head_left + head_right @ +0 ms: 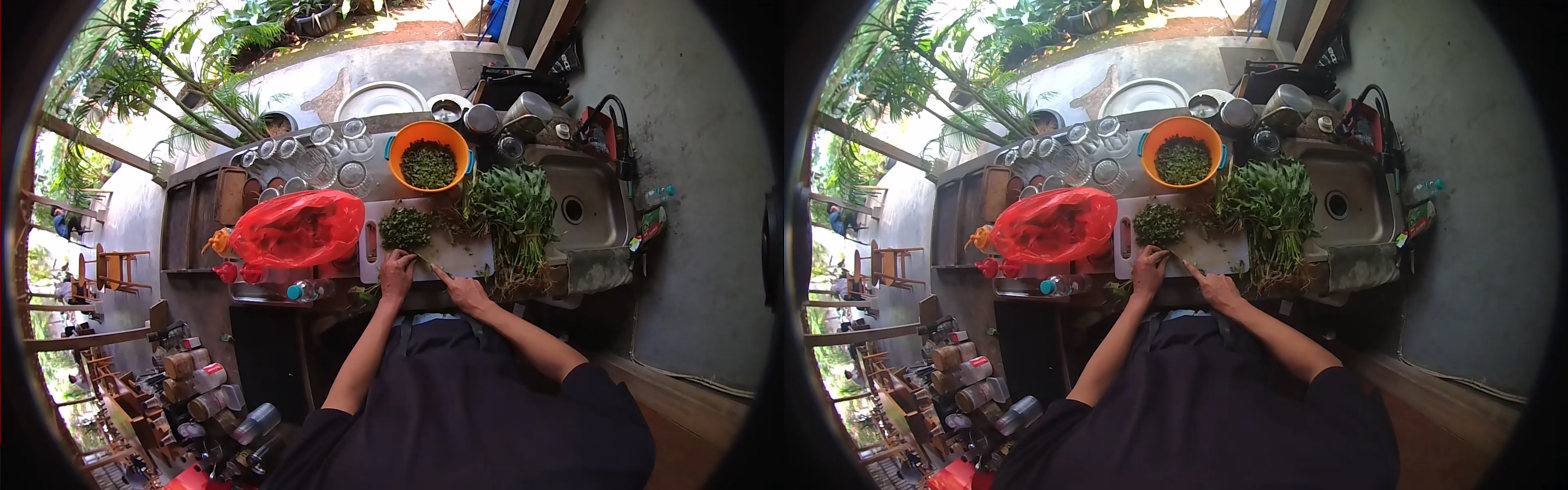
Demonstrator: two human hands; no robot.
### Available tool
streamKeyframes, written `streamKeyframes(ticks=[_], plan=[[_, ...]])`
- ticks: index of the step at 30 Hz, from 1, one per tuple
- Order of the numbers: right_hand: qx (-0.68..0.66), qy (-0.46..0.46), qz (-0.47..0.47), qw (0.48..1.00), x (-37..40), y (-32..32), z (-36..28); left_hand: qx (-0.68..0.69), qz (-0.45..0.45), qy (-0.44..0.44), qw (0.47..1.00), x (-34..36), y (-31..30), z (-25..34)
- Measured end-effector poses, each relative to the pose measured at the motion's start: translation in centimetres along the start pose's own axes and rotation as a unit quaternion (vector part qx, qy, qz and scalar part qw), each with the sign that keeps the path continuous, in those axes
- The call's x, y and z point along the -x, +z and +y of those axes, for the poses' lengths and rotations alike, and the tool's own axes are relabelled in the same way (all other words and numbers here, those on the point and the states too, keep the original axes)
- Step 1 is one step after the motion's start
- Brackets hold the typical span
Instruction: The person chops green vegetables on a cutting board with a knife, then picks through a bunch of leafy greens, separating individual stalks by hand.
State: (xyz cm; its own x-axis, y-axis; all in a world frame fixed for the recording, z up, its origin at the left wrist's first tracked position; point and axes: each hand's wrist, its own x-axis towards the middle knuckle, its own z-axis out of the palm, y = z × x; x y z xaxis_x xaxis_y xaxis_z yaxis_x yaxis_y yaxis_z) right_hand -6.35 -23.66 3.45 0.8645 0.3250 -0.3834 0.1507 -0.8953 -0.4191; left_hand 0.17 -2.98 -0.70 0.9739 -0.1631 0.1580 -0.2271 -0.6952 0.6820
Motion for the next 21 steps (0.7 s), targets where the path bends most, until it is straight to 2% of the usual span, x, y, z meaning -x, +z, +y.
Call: streamKeyframes(ticks=[3, 9, 12, 17, 21], plan=[[-0.003, -0.020, 0.041, 0.999, -0.7, 1.8, 1.1, 0.001, 0.003, 0.005, 1.000, 0.0, 0.1, 0.0], [-0.006, -0.020, 0.061, 0.998, -0.4, 2.0, 0.8, 0.011, 0.026, 0.006, 1.000, 0.1, 0.4, -0.2], [-0.006, 0.001, 0.021, 1.000, 0.6, 1.3, 0.7, 0.024, 0.031, 0.000, 0.999, 0.1, 0.5, -0.3], [0.007, 0.005, 0.026, 1.000, 1.6, 0.7, 0.9, 0.044, 0.018, -0.016, 0.999, 0.1, 0.3, -0.3], [-0.004, 0.005, 0.029, 1.000, 1.5, 0.5, 0.6, 0.016, 0.022, 0.005, 1.000, 0.3, 0.0, 0.1]])
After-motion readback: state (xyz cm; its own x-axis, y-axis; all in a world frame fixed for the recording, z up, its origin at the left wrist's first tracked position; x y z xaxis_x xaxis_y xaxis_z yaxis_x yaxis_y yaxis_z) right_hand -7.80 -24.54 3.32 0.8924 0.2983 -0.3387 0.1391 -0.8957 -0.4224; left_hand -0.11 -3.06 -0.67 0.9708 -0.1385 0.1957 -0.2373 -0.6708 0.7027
